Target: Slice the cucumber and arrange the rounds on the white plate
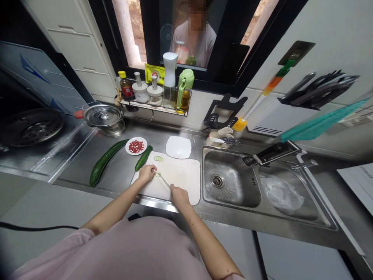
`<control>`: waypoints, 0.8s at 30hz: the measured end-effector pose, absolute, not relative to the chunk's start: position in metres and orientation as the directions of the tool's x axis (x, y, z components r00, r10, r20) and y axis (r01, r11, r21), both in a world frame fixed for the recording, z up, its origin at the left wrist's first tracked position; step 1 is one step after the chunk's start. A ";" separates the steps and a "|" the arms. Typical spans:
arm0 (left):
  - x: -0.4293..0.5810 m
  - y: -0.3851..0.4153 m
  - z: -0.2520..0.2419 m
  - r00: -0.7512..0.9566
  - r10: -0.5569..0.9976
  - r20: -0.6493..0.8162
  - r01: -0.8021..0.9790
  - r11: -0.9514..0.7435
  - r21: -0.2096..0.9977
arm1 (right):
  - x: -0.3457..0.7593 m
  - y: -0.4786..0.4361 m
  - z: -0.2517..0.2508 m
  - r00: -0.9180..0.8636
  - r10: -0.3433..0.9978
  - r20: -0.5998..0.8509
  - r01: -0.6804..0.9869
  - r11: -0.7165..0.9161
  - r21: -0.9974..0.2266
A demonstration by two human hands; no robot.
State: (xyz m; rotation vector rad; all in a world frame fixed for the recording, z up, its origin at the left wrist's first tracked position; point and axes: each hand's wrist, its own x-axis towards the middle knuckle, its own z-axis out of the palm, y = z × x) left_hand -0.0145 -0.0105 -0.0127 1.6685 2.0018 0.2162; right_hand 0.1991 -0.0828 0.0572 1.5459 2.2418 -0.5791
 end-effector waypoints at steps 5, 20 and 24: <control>-0.014 -0.011 -0.010 -0.112 0.952 -0.285 0.869 0.233 0.436 | 0.198 -0.082 0.058 -0.339 0.789 -0.512 0.939 0.321 -0.127; -0.015 -0.009 -0.008 -0.109 0.949 -0.297 0.871 0.235 0.431 | 0.187 -0.082 0.067 -0.314 0.770 -0.555 0.946 0.304 -0.114; -0.015 -0.009 -0.007 -0.110 0.945 -0.308 0.868 0.243 0.434 | 0.187 -0.081 0.067 -0.319 0.766 -0.558 0.944 0.307 -0.119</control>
